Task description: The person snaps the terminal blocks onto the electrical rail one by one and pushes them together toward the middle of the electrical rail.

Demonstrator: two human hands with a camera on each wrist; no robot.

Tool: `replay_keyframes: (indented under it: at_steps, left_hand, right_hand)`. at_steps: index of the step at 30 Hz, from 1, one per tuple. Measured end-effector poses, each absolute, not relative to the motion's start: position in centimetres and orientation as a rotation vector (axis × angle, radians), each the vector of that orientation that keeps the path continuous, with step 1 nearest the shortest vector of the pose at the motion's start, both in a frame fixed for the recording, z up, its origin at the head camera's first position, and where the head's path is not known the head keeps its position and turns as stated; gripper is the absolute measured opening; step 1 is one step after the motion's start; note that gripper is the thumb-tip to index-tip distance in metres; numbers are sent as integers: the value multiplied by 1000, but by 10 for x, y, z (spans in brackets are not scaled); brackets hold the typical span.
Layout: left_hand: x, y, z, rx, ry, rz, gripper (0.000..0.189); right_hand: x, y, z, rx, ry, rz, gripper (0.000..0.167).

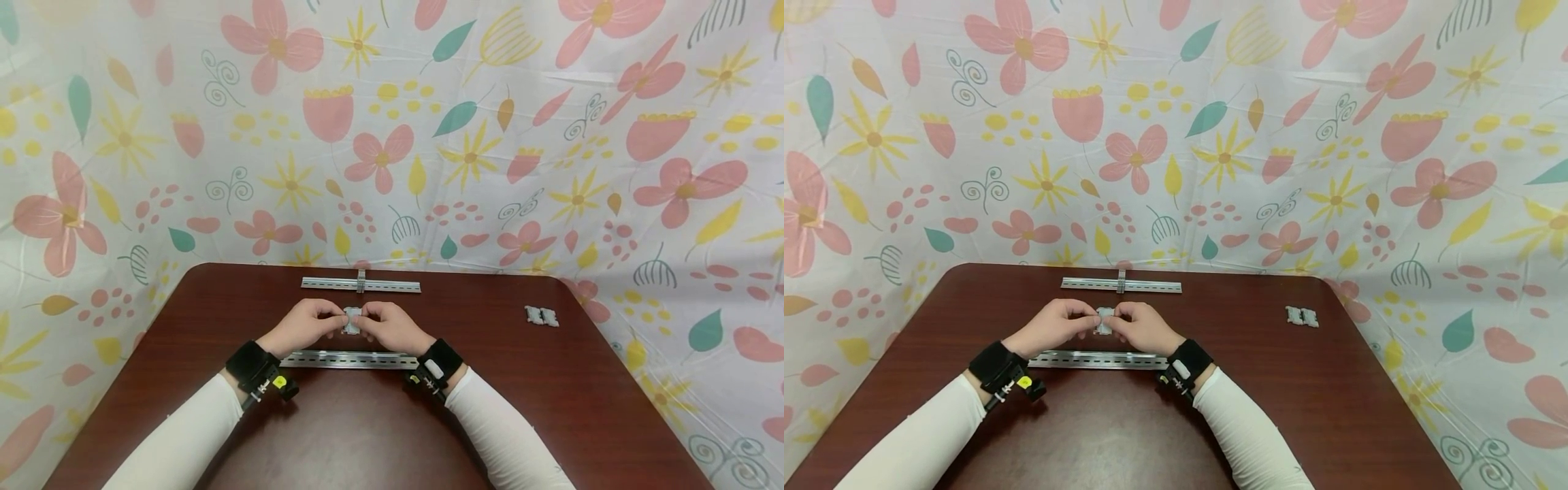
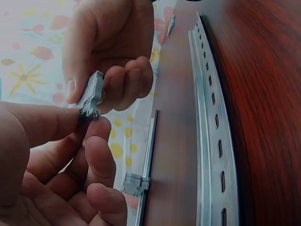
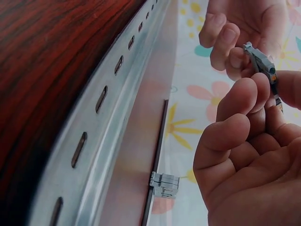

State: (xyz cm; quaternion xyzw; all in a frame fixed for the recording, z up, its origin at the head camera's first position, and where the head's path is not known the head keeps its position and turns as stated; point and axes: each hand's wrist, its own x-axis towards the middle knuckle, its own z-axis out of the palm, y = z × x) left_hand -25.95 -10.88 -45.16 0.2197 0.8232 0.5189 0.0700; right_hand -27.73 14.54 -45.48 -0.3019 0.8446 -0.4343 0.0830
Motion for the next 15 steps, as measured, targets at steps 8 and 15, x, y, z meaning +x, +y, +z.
replay_keyframes:
  at_steps: [8,15]
  left_hand:
    - [-263,-118,-455,651,2548,1471,21]
    - [-263,-126,-457,707,2638,1261,23]
  right_hand:
    - [-276,147,-455,-901,2544,-1309,35]
    - [-278,147,-457,-861,2568,-1321,34]
